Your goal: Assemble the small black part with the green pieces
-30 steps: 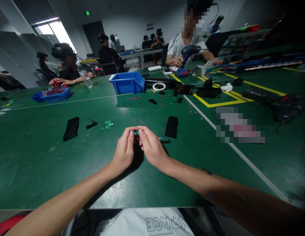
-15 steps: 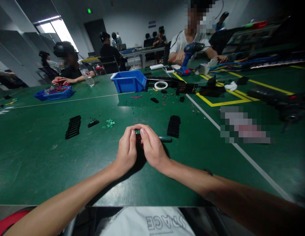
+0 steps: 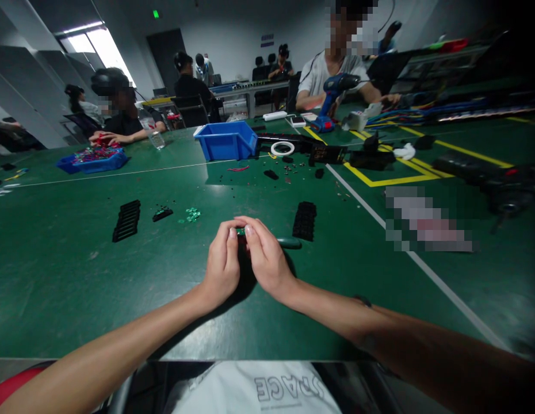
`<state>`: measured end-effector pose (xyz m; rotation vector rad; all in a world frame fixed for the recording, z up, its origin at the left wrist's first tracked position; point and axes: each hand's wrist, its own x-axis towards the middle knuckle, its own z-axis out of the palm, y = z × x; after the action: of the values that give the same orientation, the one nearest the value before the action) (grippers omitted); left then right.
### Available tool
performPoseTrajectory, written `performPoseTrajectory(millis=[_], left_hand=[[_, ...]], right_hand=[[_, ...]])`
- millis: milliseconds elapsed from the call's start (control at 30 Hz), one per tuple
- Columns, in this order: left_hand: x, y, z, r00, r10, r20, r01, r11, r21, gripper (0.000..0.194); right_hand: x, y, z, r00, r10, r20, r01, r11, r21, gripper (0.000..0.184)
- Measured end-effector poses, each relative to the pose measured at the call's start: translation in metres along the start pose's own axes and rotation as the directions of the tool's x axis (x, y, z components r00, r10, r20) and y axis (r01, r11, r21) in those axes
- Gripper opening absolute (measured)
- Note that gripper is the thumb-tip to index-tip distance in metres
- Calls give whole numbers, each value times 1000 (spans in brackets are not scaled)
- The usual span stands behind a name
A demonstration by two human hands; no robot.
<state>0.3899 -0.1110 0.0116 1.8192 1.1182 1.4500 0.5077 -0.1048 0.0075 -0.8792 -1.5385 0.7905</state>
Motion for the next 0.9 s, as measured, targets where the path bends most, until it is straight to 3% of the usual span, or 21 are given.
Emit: performPoseTrajectory(millis=[167, 400, 900], left_hand=[[2, -2, -1, 999, 44, -21, -44, 999, 9, 31], [4, -3, -4, 999, 22, 30, -22, 1000, -12, 31], [6, -8, -8, 1000, -8, 29, 9, 999, -32, 30]], right_hand=[[2, 0, -3, 1000, -4, 17, 4, 1000, 20, 32], [5, 3, -9, 996, 69, 48, -68, 998, -14, 32], [4, 10, -8, 997, 39, 60, -41, 999, 20, 31]])
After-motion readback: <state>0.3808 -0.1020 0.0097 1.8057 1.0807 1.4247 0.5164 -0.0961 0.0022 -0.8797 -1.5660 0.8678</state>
